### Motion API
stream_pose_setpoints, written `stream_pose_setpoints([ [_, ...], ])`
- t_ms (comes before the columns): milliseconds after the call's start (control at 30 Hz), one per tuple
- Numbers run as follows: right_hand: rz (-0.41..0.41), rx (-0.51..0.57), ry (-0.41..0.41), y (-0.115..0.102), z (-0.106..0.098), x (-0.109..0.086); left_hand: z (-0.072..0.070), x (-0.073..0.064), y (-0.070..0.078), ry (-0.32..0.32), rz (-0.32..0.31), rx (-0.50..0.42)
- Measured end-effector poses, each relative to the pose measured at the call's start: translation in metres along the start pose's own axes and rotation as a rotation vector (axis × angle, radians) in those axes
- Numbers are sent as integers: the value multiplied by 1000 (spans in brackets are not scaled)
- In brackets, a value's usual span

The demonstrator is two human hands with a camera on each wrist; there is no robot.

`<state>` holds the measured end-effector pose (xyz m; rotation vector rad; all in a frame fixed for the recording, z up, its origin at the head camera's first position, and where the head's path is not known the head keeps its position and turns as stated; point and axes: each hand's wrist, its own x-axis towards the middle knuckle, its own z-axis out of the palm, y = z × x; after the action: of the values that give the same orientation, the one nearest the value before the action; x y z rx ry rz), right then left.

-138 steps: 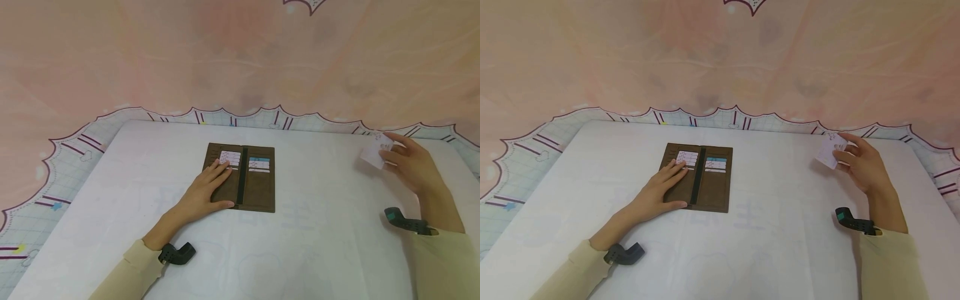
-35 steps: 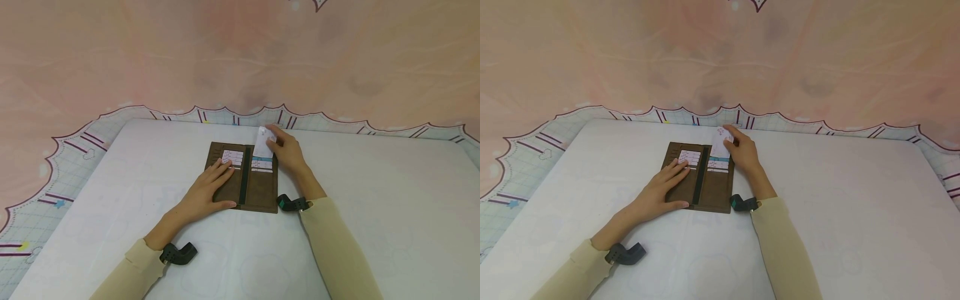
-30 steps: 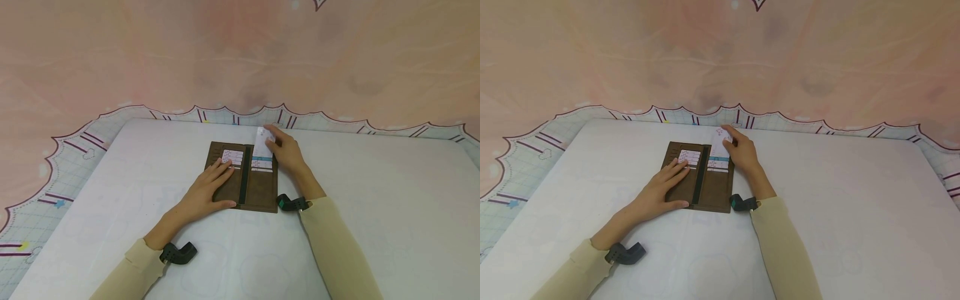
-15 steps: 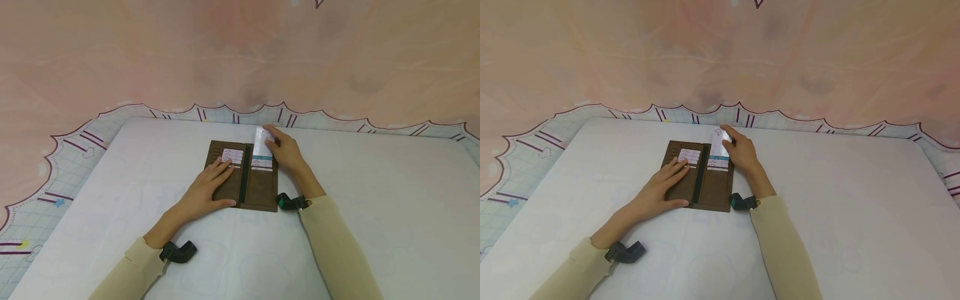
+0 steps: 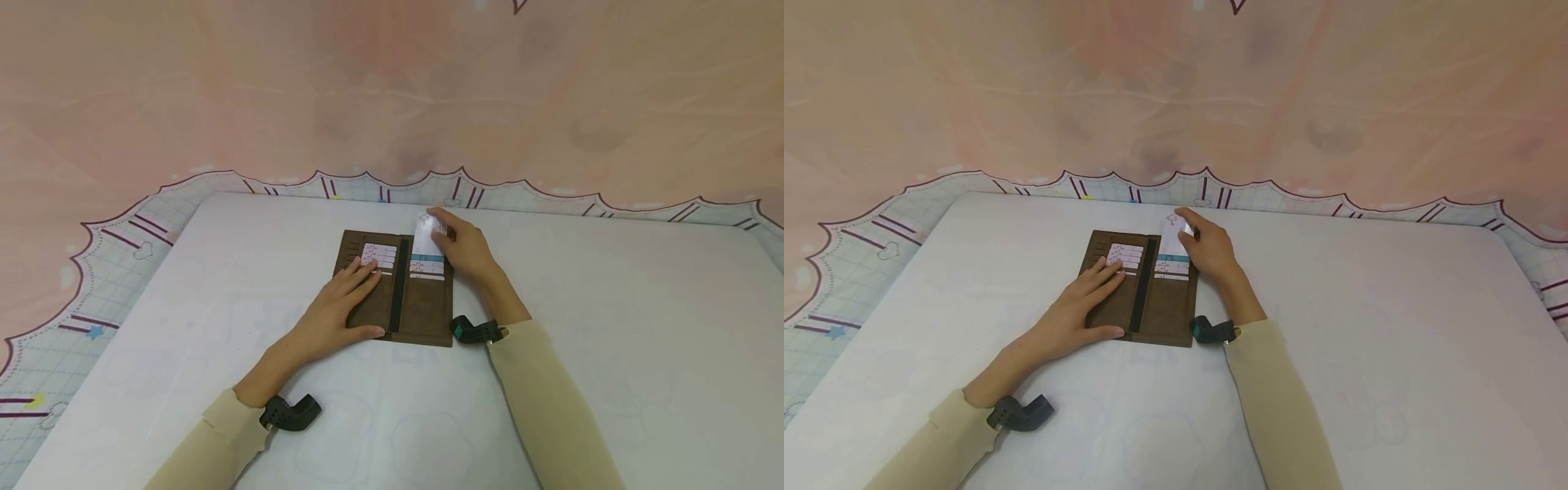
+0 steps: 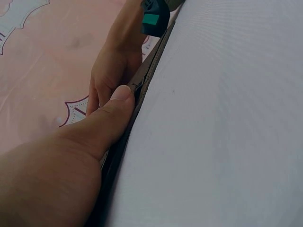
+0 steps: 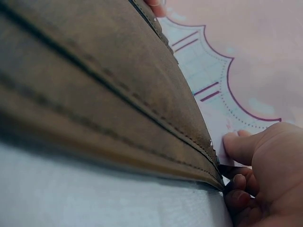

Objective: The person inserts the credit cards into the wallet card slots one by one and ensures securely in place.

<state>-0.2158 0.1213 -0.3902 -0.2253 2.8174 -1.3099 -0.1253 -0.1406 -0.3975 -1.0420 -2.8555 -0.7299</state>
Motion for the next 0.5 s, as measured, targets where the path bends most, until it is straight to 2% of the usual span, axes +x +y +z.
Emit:
stream_pose_setpoints([
  [500, -5, 11, -12, 0, 0, -1, 0, 0, 0, 4, 5, 3],
])
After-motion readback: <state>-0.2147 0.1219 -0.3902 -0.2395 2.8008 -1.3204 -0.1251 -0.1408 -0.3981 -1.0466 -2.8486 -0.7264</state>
